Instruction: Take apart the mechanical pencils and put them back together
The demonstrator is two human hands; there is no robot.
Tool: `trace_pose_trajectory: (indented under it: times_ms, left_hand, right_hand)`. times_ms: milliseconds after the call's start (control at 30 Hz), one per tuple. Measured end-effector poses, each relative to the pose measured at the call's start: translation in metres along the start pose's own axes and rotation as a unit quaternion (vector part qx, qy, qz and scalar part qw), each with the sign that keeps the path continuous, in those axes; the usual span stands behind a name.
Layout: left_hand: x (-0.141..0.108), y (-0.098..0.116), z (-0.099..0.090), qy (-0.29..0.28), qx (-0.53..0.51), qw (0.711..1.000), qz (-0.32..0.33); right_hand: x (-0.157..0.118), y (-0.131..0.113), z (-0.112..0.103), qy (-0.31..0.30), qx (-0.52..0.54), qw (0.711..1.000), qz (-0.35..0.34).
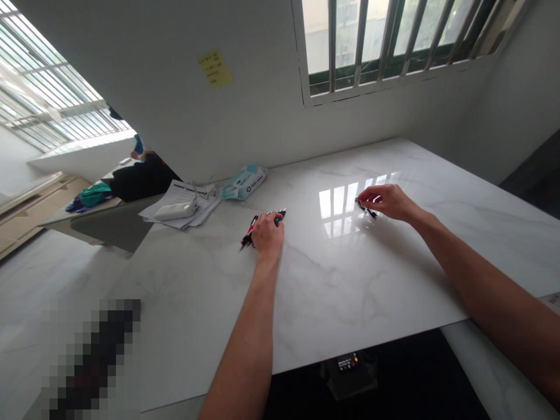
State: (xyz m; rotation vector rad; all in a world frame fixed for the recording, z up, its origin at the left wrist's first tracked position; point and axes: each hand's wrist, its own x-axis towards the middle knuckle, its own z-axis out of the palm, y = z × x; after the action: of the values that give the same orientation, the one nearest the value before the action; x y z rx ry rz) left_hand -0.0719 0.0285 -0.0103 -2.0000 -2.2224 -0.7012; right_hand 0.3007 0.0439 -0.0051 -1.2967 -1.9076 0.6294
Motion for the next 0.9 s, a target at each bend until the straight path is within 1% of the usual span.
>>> trace_pose_trajectory:
  times_ms: [300, 500, 567, 700, 800, 900]
  left_hand:
    - [0.000, 0.001, -0.002, 0.011, -0.004, 1.000, -0.017]
    - [0.003, -0.005, -0.004, 0.029, 0.006, 0.998, -0.059]
    - [0.003, -0.006, -0.004, 0.034, 0.006, 0.997, -0.064]
    - [0.003, -0.008, -0.003, 0.043, -0.003, 0.997, -0.060]
    - [0.003, -0.006, -0.005, 0.055, -0.016, 0.997, -0.053]
    - [0.001, 0.003, -0.007, 0.074, -0.056, 0.996, -0.009]
  right_hand:
    - [-0.001, -0.001, 0.001, 0.000, 0.001, 1.000, -0.006]
    - [0.000, 0.000, 0.000, 0.003, -0.002, 1.000, -0.012]
    - [0.000, -0.001, 0.000, 0.004, -0.004, 1.000, -0.013]
    - [0.000, -0.002, -0.002, 0.007, -0.009, 1.000, -0.017]
    - [-0.001, -0.006, -0.004, 0.025, -0.010, 1.000, -0.016]
    - [-0.002, -0.016, -0.003, 0.039, 0.008, 0.999, -0.015]
